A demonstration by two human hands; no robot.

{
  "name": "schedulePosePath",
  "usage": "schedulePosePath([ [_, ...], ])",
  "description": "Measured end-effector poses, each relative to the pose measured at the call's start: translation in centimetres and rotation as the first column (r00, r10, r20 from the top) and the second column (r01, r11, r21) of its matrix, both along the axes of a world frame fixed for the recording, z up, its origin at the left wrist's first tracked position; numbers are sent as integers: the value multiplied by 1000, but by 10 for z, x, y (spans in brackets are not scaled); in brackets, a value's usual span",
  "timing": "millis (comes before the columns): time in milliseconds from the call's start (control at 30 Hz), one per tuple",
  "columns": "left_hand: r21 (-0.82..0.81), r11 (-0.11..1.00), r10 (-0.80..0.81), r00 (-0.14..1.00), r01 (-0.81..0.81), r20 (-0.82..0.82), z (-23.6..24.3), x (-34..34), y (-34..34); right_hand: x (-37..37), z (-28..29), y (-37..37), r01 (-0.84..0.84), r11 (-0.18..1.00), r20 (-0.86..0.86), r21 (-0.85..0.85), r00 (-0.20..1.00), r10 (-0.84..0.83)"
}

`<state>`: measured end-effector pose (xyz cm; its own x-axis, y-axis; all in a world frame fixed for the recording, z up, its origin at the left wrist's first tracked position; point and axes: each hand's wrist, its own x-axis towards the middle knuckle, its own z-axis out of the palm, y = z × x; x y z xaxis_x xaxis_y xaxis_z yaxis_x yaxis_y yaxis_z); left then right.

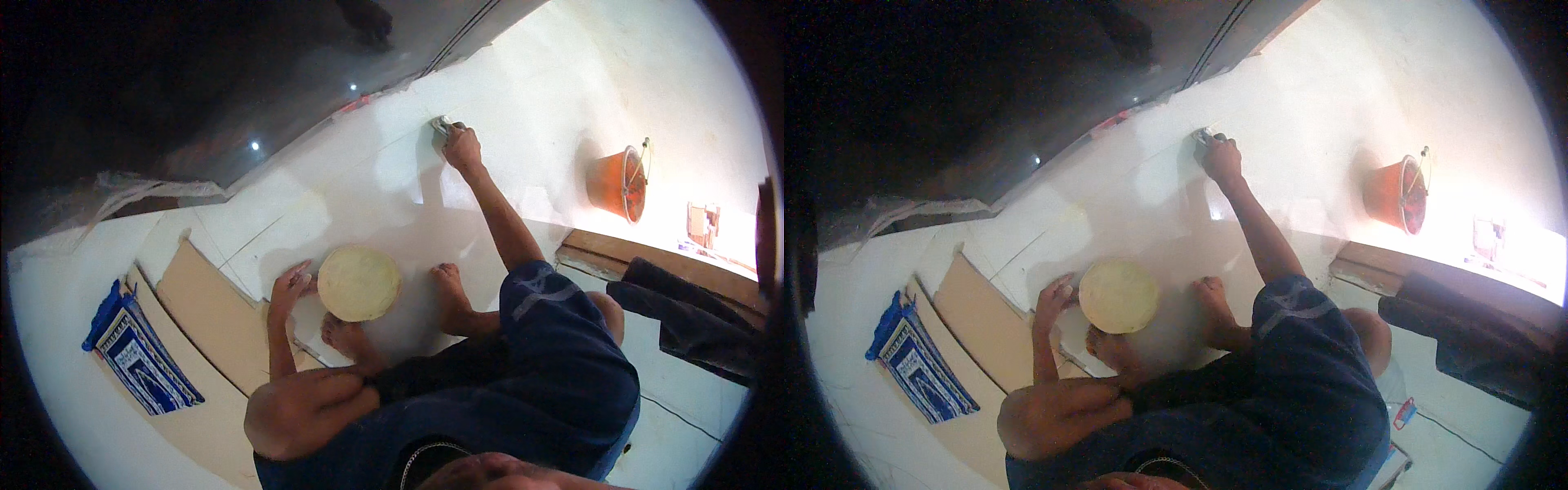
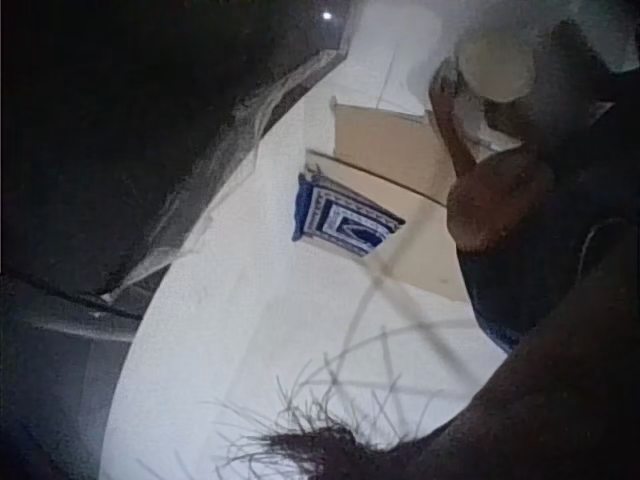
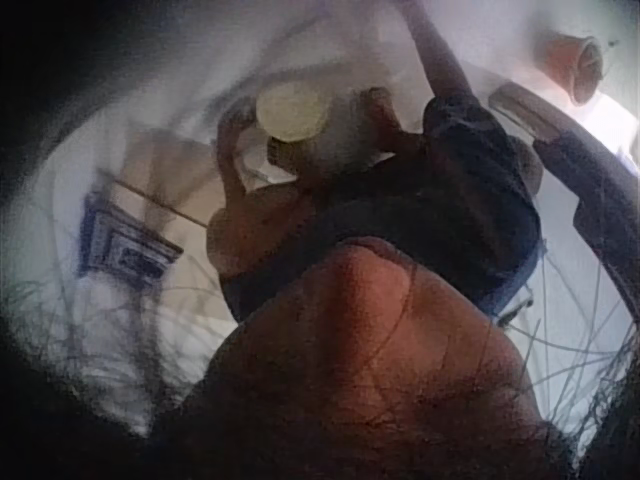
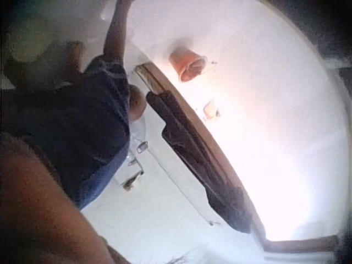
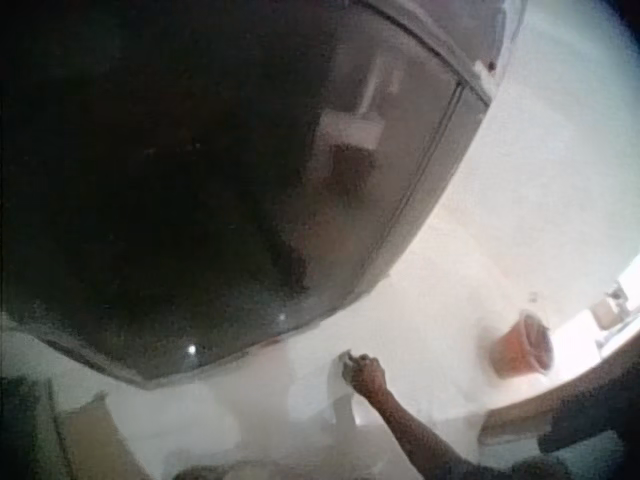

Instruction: The person sits on a tiled floor and applies a white grout-like substance to the gaps between tiles using a small trowel. They repeatedly scoop the substance from a yellow bowl and spread it into the grout lines, working methodically across the floor area.

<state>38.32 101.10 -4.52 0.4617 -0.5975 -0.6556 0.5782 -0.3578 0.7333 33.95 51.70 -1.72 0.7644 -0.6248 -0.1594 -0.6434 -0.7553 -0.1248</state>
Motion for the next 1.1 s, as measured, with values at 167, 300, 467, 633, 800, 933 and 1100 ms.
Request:
schedulePosePath([
  [167,-51,997,55,993,-60,-102,-8,-1,4,2,3,65,-72,994,15,76,997,71],
  [300,-35,999,6,1000,-7,-31,1,-1,-5,-1,-26,131,-170,976,105,132,982,157],
  [467,-78,996,43,998,-47,-48,-13,-9,3,16,-12,220,-364,889,237,278,923,304],
  [633,-4,996,-84,962,88,260,-5,-24,1,33,1,207,-195,839,246,508,966,75],
  [800,136,988,-101,972,73,213,17,-35,-7,16,-17,82,-125,968,405,217,914,27],
  [933,128,990,-95,966,66,239,6,-38,2,-16,-6,18,-17,986,307,167,951,-35],
  [1100,67,991,-122,982,113,142,6,-28,-15,-58,-27,21,117,993,164,14,980,-118],
])
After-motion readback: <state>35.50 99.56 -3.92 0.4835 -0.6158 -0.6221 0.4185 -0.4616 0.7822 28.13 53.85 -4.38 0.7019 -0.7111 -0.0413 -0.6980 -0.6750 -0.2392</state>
